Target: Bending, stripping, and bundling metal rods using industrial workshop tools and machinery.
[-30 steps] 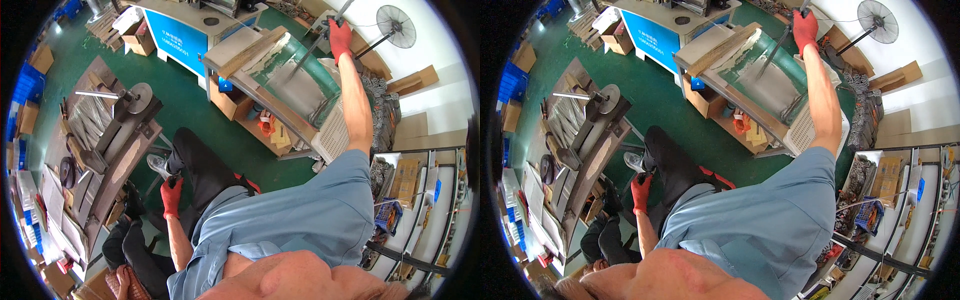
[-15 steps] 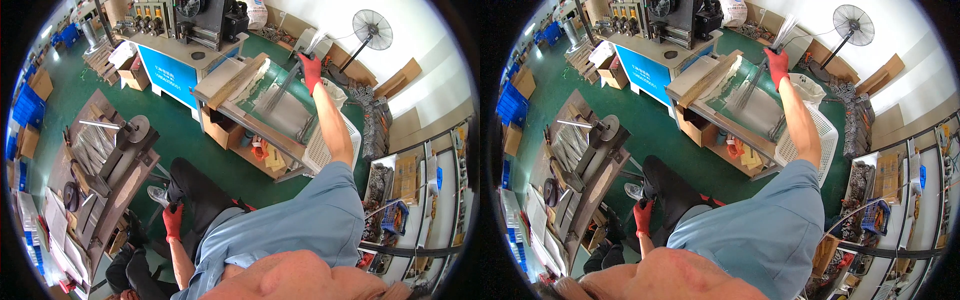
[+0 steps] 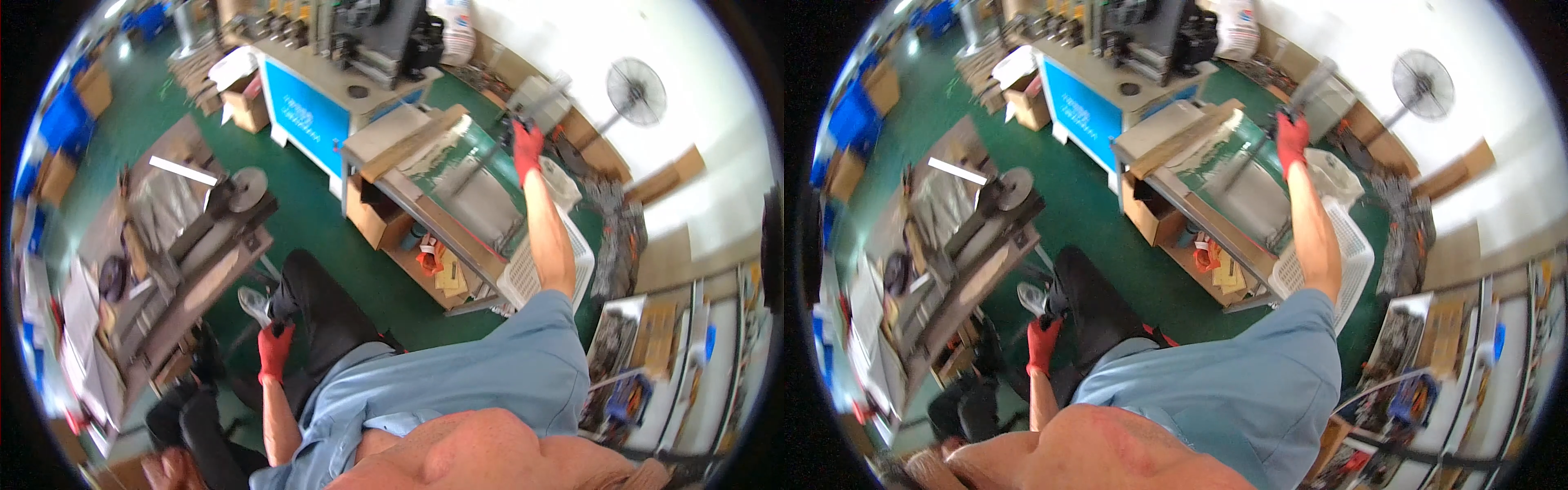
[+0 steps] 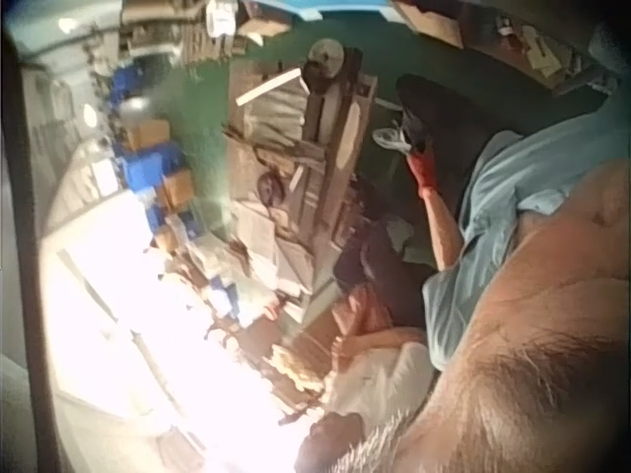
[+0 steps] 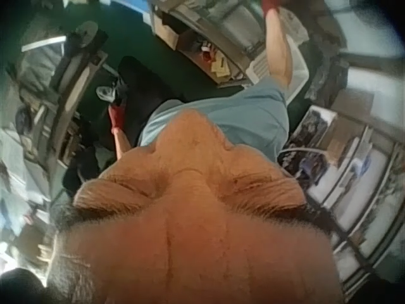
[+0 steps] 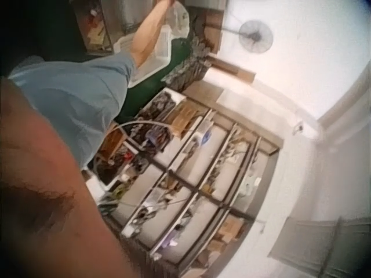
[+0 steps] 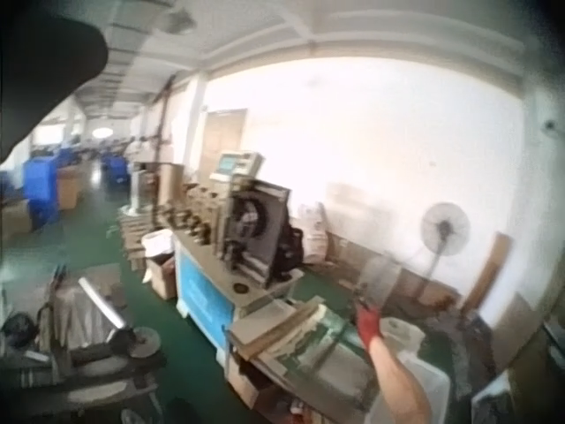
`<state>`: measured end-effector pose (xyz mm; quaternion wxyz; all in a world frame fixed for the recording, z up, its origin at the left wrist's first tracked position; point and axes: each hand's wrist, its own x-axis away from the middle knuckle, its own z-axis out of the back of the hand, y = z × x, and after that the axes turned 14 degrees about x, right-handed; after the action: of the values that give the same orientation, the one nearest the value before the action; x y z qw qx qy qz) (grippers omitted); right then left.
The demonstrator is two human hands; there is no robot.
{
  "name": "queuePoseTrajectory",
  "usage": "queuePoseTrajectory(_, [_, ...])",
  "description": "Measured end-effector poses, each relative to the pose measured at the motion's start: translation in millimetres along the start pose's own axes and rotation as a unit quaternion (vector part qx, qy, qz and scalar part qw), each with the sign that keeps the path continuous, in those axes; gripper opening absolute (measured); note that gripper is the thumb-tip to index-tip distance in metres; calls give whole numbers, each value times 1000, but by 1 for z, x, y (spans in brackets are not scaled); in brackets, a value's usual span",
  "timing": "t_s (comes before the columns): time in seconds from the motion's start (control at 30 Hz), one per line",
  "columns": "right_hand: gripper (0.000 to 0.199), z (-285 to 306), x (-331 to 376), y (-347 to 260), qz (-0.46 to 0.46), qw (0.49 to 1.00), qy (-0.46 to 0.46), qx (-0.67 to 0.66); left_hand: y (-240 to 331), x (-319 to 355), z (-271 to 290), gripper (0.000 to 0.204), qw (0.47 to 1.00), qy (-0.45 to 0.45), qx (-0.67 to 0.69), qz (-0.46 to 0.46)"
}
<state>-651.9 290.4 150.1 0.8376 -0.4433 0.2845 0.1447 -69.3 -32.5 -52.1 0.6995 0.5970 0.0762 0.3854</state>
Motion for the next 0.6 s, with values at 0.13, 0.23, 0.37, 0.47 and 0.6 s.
queuePoseTrajectory(0.13, [30, 35, -27, 0, -2, 970, -105, 219, 18, 6, 5, 47, 998, 34, -35, -44])
queuePoseTrajectory(0.23, [24, 57, -3, -86, 50, 996, -75, -28, 40, 19, 5, 46, 992, 106, -17, -72])
queuePoseTrajectory(0.37, [32, 77, -5, -189, 113, 980, -111, -117, 64, 25, 3, 53, 977, 140, 76, -140])
queuePoseTrajectory(0.47, [38, 83, -9, -242, 177, 943, -203, -197, 102, 30, -1, 57, 941, 172, 195, -218])
queuePoseTrajectory(0.6, [41, 57, 30, -320, 162, 903, -290, -273, 182, 49, 4, 76, 876, 234, 135, -400])
